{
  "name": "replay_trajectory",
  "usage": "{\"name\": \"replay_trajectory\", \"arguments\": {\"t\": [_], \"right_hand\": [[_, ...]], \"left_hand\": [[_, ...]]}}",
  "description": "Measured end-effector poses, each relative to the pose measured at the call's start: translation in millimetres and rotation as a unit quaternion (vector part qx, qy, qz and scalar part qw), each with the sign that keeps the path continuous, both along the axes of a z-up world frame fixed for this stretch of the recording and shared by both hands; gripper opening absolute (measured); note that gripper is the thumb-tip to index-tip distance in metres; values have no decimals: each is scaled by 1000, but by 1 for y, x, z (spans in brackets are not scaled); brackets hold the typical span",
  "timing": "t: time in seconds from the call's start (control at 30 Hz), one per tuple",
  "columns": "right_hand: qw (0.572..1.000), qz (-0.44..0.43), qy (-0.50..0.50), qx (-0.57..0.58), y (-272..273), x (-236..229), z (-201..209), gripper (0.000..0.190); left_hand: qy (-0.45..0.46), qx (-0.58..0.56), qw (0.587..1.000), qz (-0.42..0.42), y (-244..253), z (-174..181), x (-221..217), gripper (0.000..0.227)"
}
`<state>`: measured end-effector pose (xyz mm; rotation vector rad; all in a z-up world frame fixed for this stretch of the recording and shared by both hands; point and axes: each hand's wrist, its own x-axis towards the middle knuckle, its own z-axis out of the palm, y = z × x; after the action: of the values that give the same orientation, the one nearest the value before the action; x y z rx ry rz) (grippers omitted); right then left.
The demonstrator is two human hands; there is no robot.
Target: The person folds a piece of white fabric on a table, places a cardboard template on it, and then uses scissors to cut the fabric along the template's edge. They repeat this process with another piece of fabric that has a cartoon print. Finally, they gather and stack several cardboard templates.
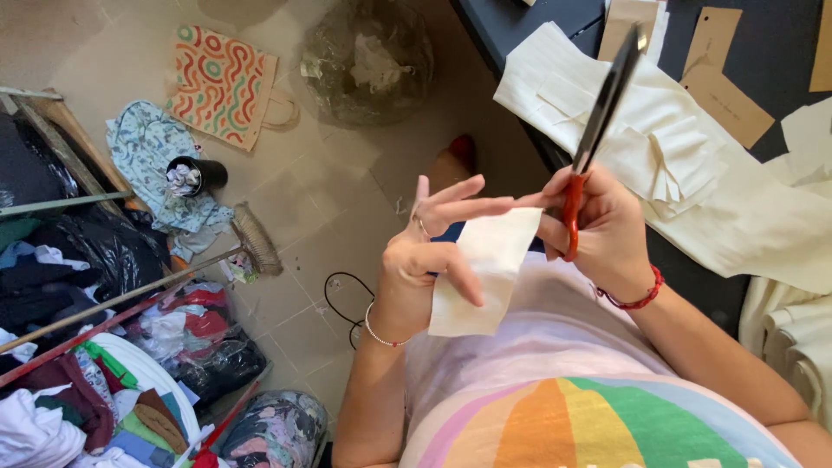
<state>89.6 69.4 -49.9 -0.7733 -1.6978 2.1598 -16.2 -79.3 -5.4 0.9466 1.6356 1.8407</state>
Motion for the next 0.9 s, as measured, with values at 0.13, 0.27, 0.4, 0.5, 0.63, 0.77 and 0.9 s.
{"name": "replay_trajectory", "arguments": {"t": [0.13,0.27,0.4,0.5,0.63,0.77,0.9], "right_hand": [[999,-34,31,2,11,-7,11,31],[996,-53,74,13,18,-10,10,31],[993,-28,91,64,20,-17,20,24],[992,1,110,65,22,-23,23,23],[998,50,45,22,22,-27,36,23],[995,79,-57,-18,16,-19,35,24],[990,75,-110,-42,10,-8,31,25]], "left_hand": [[27,-33,999,-31,-6,2,-2,21],[40,-90,994,-48,-9,7,-1,19],[48,-121,984,-122,-11,15,-4,40],[53,-118,988,-85,-8,16,-2,40],[-76,-25,997,-19,1,6,4,23],[-330,60,927,167,7,-8,2,20],[-383,26,910,154,7,-14,-5,13]]}}
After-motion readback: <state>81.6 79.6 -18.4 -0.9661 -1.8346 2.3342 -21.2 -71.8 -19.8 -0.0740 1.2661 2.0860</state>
